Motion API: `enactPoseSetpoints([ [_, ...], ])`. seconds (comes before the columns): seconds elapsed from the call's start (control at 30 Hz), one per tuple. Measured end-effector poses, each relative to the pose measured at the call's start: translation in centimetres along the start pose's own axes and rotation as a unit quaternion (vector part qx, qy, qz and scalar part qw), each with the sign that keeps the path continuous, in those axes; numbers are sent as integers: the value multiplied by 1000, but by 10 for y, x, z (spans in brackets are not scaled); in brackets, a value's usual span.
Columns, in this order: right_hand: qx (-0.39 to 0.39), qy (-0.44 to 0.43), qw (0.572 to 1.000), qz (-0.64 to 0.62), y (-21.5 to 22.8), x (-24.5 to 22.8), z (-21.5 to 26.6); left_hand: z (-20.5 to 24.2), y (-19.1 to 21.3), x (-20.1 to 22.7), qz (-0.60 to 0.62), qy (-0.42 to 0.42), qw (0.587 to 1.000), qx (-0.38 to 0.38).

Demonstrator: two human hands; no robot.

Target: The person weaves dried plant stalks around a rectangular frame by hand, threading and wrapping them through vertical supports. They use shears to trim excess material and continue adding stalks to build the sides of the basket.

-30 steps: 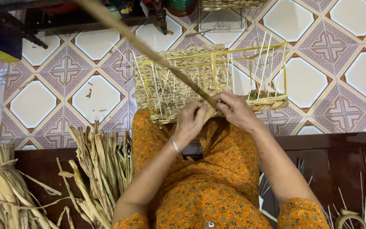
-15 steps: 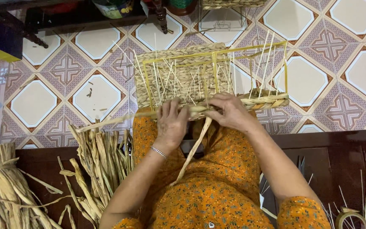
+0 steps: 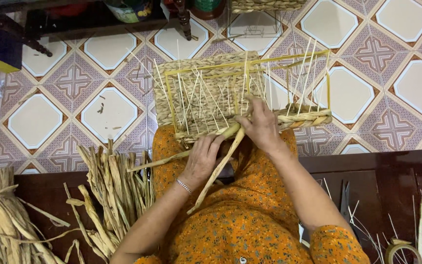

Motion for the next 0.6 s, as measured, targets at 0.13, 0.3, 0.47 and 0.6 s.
enactPoseSetpoints([
  [0.13,-39,35,997,55,-33,18,23,2,-4,-5,-38,-24,993,112],
  [0.3,-173,-7,980,-96,-52,39,41,0,-31,-52,142,126,982,22],
  [0.47,-216,37,971,-100,-19,9,20,-39,4,-51,304,330,892,-52],
  [0.6,-291,-131,939,-130,-28,15,22,-52,-13,-56,226,373,877,-203],
])
Point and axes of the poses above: each hand's wrist, its own z-axis away from the middle knuckle, its own y-axis out of the back of the hand, x = y × z, the point moved 7 cm from there along -z, towards the middle knuckle, and after that the axes turned 6 degrees about y, right-handed, at the moved point
